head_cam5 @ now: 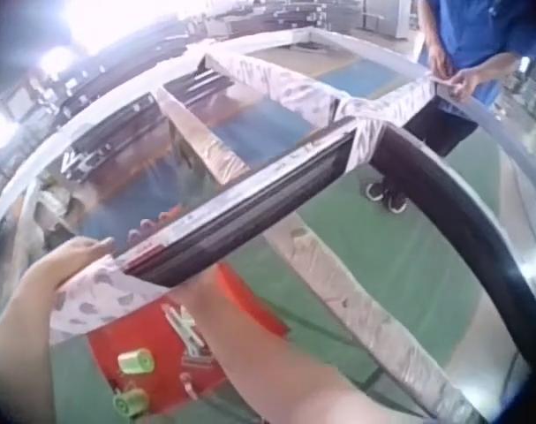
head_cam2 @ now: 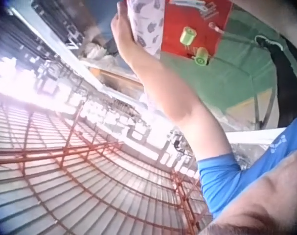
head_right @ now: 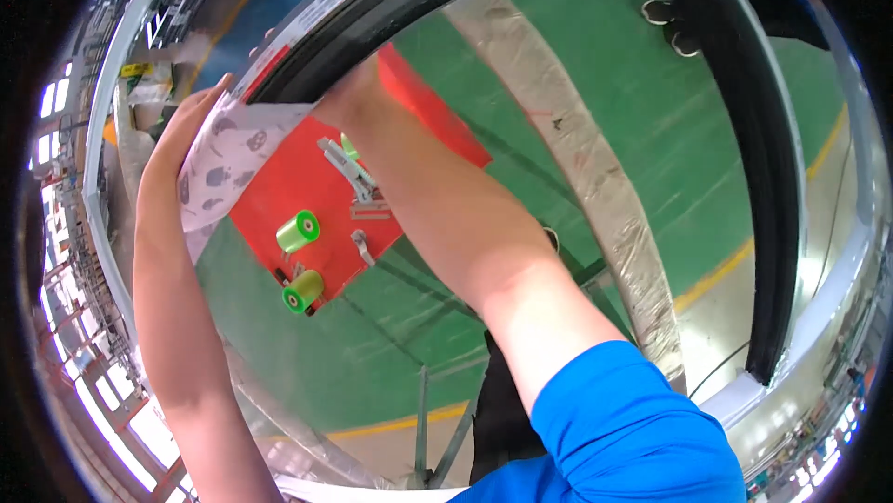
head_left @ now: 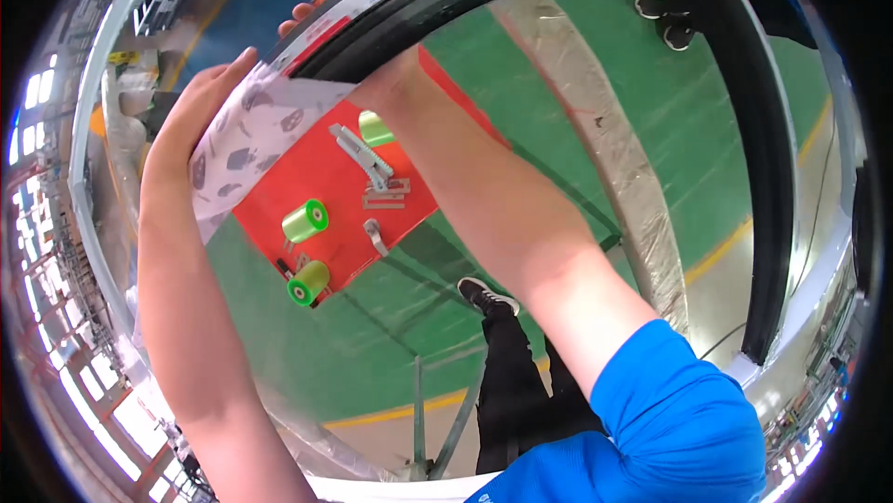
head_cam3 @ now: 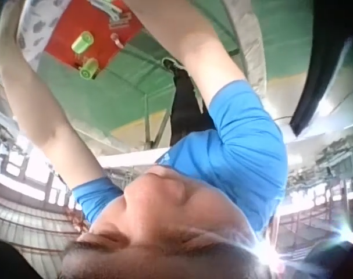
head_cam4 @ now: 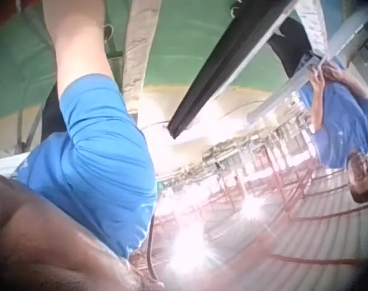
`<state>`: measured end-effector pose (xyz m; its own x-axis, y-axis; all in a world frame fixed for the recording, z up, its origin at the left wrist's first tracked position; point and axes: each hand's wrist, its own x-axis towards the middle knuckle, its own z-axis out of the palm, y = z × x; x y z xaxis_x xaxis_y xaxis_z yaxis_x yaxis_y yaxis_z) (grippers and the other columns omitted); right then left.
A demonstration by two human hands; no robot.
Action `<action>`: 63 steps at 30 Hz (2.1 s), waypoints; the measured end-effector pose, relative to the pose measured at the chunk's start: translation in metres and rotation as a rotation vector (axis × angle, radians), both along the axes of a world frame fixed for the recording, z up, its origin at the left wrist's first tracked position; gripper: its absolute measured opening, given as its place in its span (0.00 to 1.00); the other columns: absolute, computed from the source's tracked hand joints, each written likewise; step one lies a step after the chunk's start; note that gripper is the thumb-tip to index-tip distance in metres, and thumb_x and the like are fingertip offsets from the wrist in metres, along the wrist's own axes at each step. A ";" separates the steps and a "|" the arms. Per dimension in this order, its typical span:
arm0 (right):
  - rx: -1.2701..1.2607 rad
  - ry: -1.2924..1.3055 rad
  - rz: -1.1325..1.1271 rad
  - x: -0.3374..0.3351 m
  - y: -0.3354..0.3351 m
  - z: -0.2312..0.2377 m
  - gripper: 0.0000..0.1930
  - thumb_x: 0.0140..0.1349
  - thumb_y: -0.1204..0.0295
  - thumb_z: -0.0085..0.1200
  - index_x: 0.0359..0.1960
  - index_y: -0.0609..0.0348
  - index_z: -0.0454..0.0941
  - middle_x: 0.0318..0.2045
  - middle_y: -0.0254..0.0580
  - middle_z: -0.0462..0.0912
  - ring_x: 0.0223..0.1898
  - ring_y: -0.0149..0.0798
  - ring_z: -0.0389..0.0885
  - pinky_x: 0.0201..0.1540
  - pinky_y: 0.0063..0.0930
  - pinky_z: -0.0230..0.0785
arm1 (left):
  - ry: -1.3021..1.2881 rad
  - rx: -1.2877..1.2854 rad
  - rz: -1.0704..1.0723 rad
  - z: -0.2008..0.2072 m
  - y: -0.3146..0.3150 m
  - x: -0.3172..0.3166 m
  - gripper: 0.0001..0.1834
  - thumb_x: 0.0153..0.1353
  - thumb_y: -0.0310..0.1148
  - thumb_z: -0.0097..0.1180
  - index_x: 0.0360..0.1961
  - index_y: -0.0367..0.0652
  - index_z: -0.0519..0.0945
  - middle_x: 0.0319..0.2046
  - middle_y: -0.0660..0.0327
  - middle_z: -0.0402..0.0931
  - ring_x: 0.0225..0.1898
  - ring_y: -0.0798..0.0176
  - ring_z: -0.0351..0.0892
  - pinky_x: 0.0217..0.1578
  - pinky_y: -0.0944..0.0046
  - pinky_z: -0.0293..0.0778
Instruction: Wrapping a large metal rectangular frame with protective material.
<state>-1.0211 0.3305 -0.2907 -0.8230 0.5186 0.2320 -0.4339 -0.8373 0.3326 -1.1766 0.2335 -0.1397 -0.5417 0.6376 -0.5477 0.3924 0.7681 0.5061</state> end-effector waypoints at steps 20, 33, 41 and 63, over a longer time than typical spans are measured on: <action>2.510 -1.518 -0.982 -0.075 -0.003 -0.049 0.32 0.58 0.53 0.53 0.64 0.47 0.66 0.68 0.52 0.62 0.71 0.58 0.55 0.68 0.58 0.51 | 0.663 0.139 -0.283 0.053 -0.026 0.097 0.38 0.54 0.70 0.53 0.27 0.39 0.82 0.24 0.51 0.82 0.29 0.50 0.85 0.33 0.50 0.77; 3.089 -0.844 -0.773 -0.078 -0.111 -0.016 0.27 0.68 0.51 0.43 0.64 0.48 0.67 0.66 0.48 0.65 0.69 0.50 0.61 0.69 0.53 0.51 | 0.516 0.304 -0.316 0.040 -0.042 0.082 0.34 0.56 0.69 0.52 0.30 0.47 0.89 0.27 0.58 0.85 0.34 0.55 0.86 0.32 0.60 0.78; 3.076 -0.897 -0.060 -0.118 -0.141 -0.054 0.25 0.69 0.48 0.45 0.59 0.49 0.74 0.61 0.44 0.74 0.65 0.47 0.67 0.66 0.56 0.54 | 0.637 0.433 -0.277 0.014 -0.016 0.082 0.29 0.56 0.62 0.55 0.50 0.55 0.85 0.48 0.63 0.83 0.51 0.56 0.81 0.50 0.42 0.73; 2.363 -1.335 0.284 0.298 -0.225 0.095 0.13 0.63 0.70 0.55 0.48 0.55 0.79 0.54 0.45 0.77 0.61 0.51 0.68 0.66 0.45 0.54 | 0.556 0.284 -0.304 0.054 -0.044 0.088 0.40 0.57 0.74 0.46 0.27 0.44 0.87 0.32 0.52 0.85 0.38 0.50 0.85 0.42 0.53 0.78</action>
<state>-0.7236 0.1057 -0.1957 -0.8766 0.2932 -0.3817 0.4808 0.5688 -0.6673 -1.0883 0.1890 -0.0855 -0.4681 0.8832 -0.0299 0.8284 0.4504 0.3329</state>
